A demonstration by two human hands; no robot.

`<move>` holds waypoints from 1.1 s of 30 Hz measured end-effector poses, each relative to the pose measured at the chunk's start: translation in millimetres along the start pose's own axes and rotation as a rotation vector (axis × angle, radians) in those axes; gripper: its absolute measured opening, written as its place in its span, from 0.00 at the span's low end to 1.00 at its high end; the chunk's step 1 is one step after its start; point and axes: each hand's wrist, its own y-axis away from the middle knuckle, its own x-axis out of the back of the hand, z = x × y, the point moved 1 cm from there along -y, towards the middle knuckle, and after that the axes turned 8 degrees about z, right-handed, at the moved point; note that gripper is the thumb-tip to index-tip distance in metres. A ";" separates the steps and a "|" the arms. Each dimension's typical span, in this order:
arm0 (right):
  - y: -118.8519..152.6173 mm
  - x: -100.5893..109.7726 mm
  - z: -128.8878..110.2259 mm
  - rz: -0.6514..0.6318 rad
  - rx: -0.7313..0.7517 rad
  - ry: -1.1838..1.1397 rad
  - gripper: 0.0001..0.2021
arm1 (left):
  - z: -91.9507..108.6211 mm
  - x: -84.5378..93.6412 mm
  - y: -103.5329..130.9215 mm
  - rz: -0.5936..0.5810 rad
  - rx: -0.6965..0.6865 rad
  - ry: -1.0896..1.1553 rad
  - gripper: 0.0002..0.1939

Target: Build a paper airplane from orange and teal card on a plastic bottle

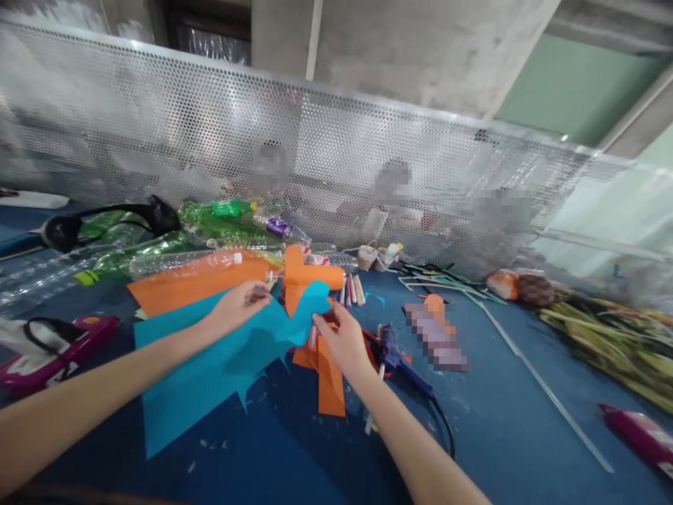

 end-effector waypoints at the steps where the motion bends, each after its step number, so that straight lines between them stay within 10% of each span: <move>1: -3.2 3.6 0.9 0.034 0.003 0.027 0.12 | -3.5 -0.8 -10.8 0.010 -0.038 -0.153 0.17; 12: -17.5 26.0 10.0 0.130 0.042 0.138 0.12 | -14.7 -20.8 -97.7 0.033 -0.110 -0.220 0.32; 33: -23.5 31.6 13.3 0.178 -0.065 -0.112 0.12 | -26.2 29.6 -56.4 -0.231 0.241 0.187 0.28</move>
